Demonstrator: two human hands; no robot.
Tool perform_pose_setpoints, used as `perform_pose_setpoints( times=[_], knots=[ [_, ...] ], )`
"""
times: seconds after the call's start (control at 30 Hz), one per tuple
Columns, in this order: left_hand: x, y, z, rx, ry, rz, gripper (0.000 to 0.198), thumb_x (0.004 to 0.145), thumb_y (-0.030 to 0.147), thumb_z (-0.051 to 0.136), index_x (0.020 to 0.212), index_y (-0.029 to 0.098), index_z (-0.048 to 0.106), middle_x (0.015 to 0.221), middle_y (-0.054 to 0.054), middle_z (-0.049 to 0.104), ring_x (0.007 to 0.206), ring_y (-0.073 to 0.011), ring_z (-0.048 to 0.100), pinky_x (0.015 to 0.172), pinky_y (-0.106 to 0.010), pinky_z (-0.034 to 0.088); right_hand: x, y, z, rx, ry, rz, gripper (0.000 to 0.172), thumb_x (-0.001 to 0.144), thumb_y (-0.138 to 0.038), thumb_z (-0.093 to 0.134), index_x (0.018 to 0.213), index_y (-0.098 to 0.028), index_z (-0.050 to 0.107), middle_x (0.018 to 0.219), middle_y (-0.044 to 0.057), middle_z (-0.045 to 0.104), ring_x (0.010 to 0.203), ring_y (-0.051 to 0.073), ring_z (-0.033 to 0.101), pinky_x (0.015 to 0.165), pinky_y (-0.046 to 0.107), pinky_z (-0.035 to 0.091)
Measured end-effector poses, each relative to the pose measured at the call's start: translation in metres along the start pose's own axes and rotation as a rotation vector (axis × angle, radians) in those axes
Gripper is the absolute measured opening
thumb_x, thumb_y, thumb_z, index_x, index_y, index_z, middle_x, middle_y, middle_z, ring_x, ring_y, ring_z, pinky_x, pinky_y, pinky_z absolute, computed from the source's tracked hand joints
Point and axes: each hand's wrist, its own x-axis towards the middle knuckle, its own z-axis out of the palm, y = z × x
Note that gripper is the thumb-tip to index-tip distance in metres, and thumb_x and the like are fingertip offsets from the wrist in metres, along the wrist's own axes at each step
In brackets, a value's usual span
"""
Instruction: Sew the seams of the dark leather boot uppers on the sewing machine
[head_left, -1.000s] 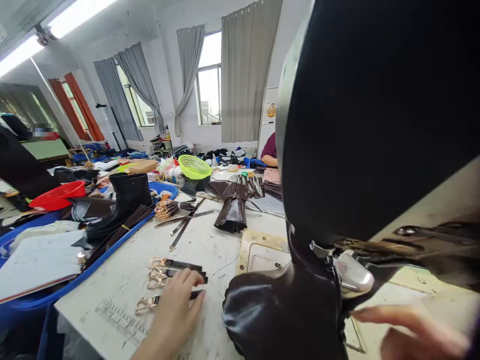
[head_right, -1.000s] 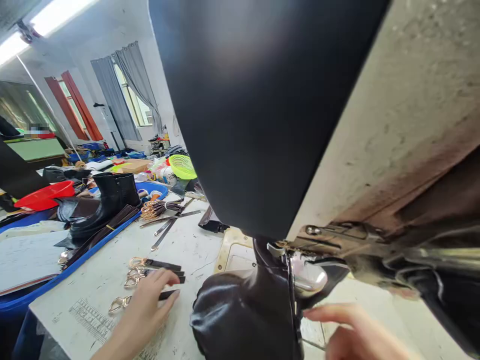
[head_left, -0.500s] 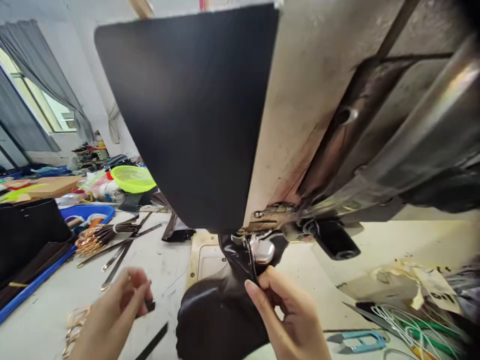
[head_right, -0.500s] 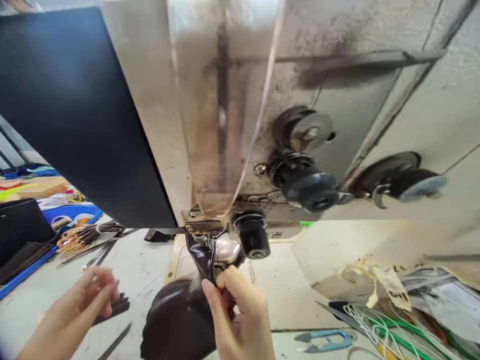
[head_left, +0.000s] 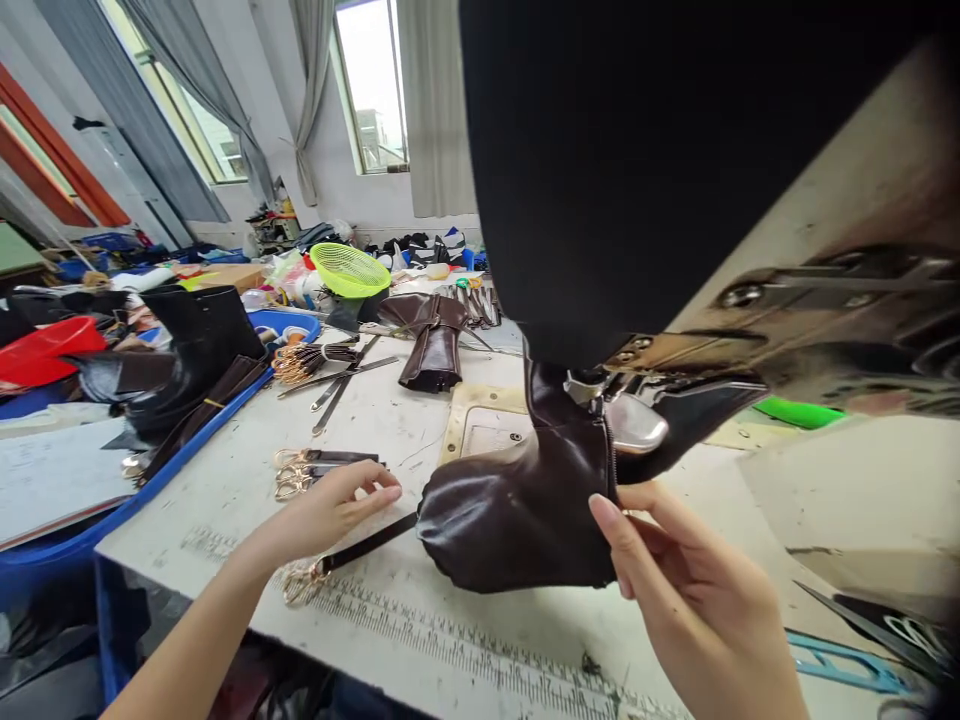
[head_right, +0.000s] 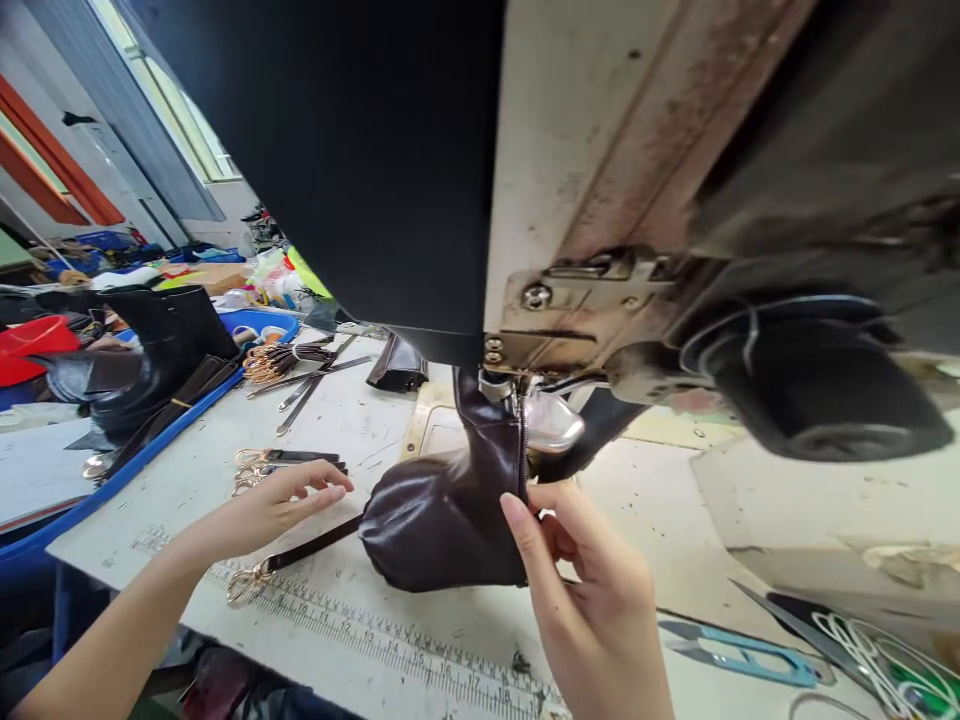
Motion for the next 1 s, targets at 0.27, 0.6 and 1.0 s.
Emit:
perform_pose_setpoints(
  times=[0.27, 0.6, 1.0],
  knots=[
    [0.006, -0.007, 0.016, 0.058, 0.014, -0.038, 0.013, 0.076, 0.028, 0.069, 0.084, 0.019, 0.064, 0.1, -0.004, 0.058, 0.088, -0.0211, 0.057, 0.077, -0.034, 0.043, -0.001, -0.01, 0.002, 0.033, 0.028, 0.09, 0.03, 0.09, -0.053, 0.066, 0.082, -0.025, 0.061, 0.056, -0.004, 0.039, 0.049, 0.012, 0.038, 0.042, 0.024, 0.031],
    [0.009, -0.018, -0.023, -0.328, -0.091, -0.041, 0.036, 0.088, 0.057, 0.06, 0.086, 0.022, 0.052, 0.082, -0.003, 0.074, 0.087, -0.0211, 0.069, 0.081, -0.031, 0.047, 0.0, -0.005, 0.003, 0.11, 0.041, 0.099, 0.026, 0.085, -0.05, 0.07, 0.087, -0.025, 0.063, 0.057, -0.005, 0.043, 0.047, 0.011, 0.041, 0.04, 0.019, 0.034],
    [0.037, 0.139, -0.015, -0.382, -0.316, 0.312, 0.042, 0.09, 0.061, 0.06, 0.1, 0.02, 0.061, 0.08, -0.001, 0.074, 0.054, -0.0085, 0.04, 0.051, -0.022, 0.032, 0.005, 0.005, 0.022, 0.14, 0.117, -0.032, 0.036, 0.098, -0.046, 0.058, 0.074, -0.02, 0.066, 0.054, -0.007, 0.037, 0.042, 0.008, 0.04, 0.041, 0.021, 0.029]
  ],
)
